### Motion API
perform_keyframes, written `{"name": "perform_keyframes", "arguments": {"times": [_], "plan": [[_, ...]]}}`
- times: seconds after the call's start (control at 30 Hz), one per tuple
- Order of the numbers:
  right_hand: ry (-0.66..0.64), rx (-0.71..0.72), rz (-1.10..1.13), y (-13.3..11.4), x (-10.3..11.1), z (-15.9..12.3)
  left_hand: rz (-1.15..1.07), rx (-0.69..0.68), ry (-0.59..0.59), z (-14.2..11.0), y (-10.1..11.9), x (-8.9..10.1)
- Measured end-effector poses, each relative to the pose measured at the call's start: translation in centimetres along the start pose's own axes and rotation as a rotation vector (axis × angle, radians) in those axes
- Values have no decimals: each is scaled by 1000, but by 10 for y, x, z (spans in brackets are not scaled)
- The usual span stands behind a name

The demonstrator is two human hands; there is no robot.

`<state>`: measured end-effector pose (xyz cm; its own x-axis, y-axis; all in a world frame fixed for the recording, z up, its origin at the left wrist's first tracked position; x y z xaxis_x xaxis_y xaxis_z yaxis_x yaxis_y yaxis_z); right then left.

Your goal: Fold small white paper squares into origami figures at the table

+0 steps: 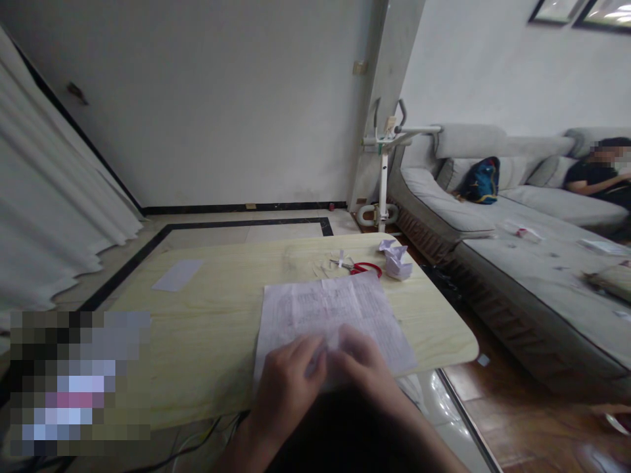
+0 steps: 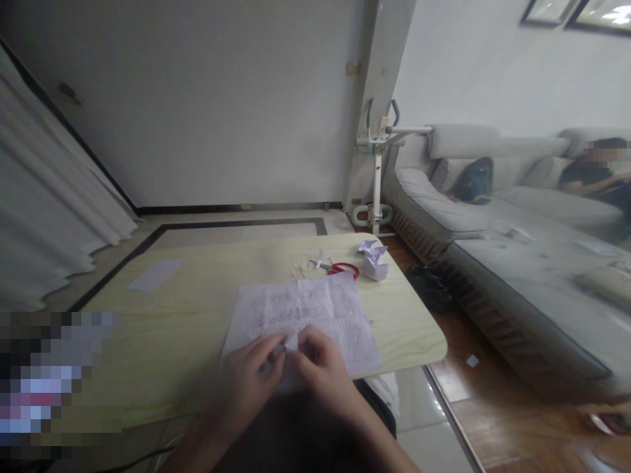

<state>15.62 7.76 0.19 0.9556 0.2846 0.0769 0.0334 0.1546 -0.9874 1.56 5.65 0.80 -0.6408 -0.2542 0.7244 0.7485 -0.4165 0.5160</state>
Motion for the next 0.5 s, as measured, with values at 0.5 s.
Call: {"name": "perform_keyframes", "arguments": {"times": [0.5], "plan": [[-21,21,-31,-1,0,-1,-41,19,-47,1,6,-1]]}}
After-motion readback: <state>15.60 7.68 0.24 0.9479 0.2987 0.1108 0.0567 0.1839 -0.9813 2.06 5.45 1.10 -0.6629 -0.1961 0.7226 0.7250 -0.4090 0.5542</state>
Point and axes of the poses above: each hand's wrist, its own z-axis towards the middle knuckle, its own x-axis out of the back of the hand, y = z × x, the point moved 5 cm from there along z, towards the middle knuckle, and after that the axes turned 6 degrees about x, right-handed, at the moved point
